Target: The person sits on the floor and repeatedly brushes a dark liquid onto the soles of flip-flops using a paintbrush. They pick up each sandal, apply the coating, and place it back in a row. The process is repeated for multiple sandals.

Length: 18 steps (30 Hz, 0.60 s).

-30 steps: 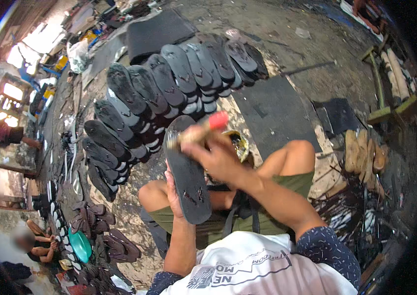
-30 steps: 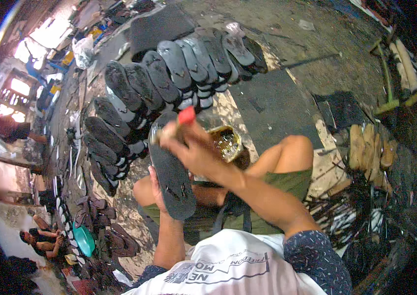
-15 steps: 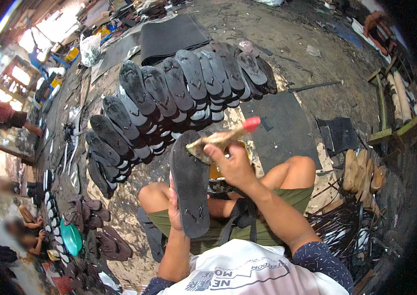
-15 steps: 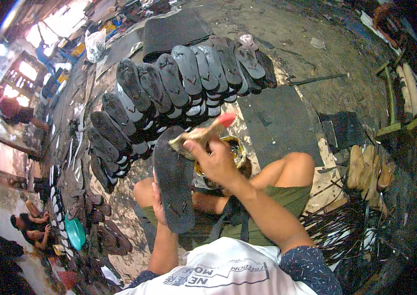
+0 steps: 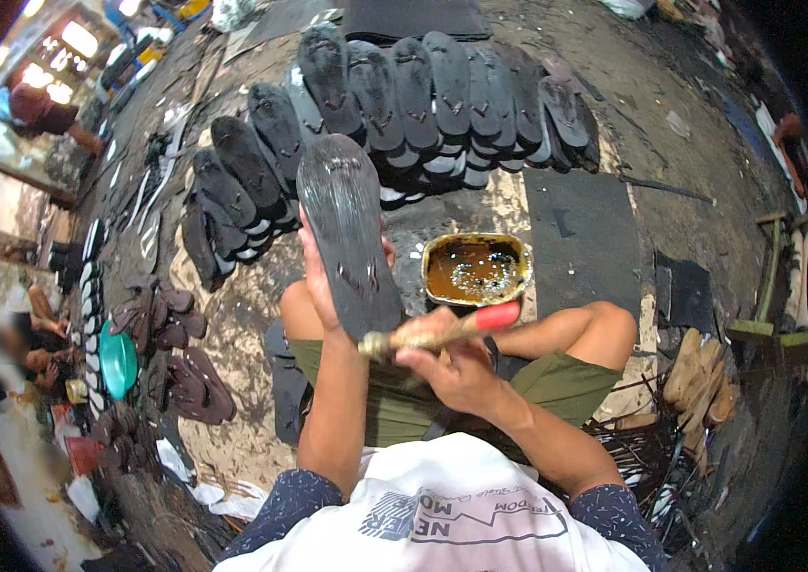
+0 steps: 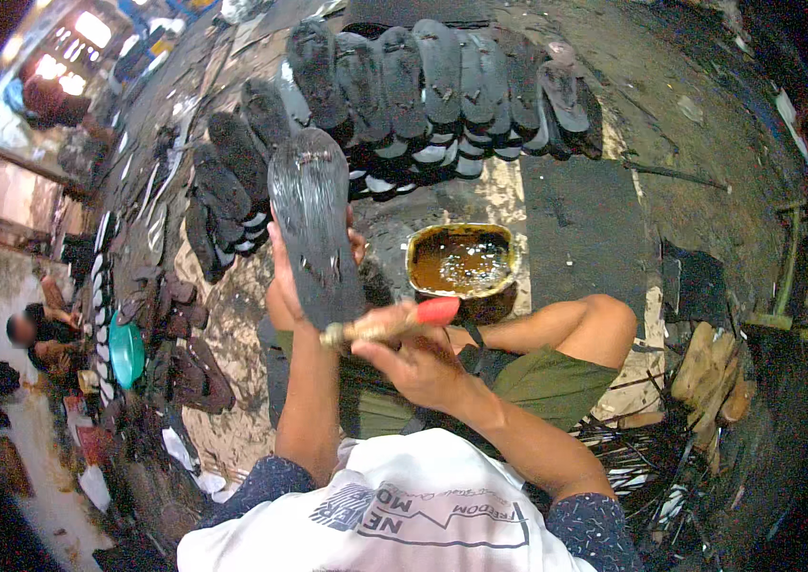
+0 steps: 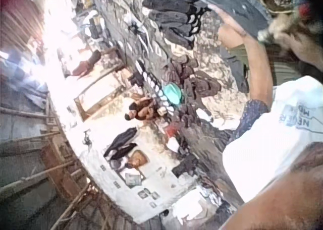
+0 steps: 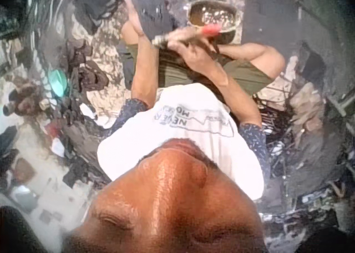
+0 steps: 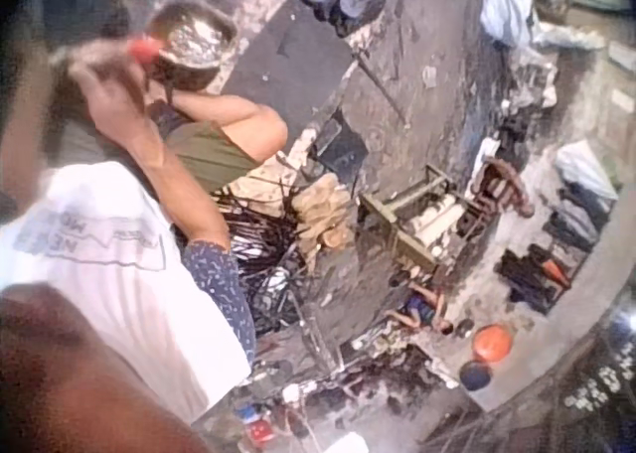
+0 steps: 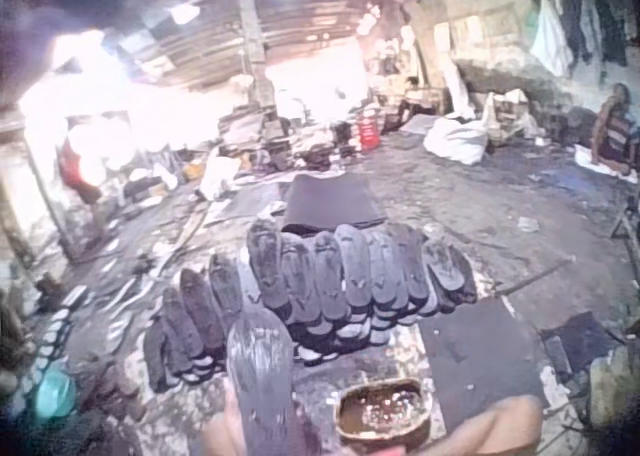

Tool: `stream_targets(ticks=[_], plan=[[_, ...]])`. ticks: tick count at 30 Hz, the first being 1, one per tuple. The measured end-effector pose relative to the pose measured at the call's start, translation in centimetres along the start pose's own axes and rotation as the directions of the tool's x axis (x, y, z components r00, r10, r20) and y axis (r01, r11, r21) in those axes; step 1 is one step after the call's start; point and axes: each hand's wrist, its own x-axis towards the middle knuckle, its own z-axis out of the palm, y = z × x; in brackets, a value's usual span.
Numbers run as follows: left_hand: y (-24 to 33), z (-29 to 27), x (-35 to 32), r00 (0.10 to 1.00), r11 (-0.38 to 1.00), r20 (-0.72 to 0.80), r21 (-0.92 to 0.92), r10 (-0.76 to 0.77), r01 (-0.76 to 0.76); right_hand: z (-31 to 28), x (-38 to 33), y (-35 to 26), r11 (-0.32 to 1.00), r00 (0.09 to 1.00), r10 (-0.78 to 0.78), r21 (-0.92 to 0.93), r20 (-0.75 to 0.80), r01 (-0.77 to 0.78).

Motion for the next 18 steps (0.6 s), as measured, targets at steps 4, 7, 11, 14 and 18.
stream_targets(ticks=[4, 7, 11, 14, 18], plan=[[-0.1, -0.2, 0.2, 0.992, 0.993, 0.116, 0.103, 0.045, -0.057, -2.1, 3.0, -3.5, 0.926, 0.951, -0.309, -0.236, -0.024, 0.295], [-4.8, 3.1, -2.1, 0.999, 0.999, -0.037, 0.027, -0.03, 0.031, -4.4, 5.8, -1.2, 0.848, 0.897, -0.442, -0.326, 0.003, 0.419], [-6.6, 2.2, -7.0, 0.983, 0.975, 0.136, 0.198, -0.128, 0.099, -8.3, 15.2, -0.1, 0.726, 0.829, -0.551, -0.542, -0.091, 0.423], [-5.4, 2.9, -5.7, 0.999, 0.983, 0.009, 0.181, -0.04, 0.038, -5.1, 13.0, -0.3, 0.744, 0.832, -0.554, -0.472, -0.04, 0.473], [-0.5, -1.7, -1.9, 0.998, 0.993, 0.018, 0.097, -0.068, 0.066, 0.7, 3.7, 0.5, 0.943, 0.94, -0.332, 0.053, 0.077, 0.328]])
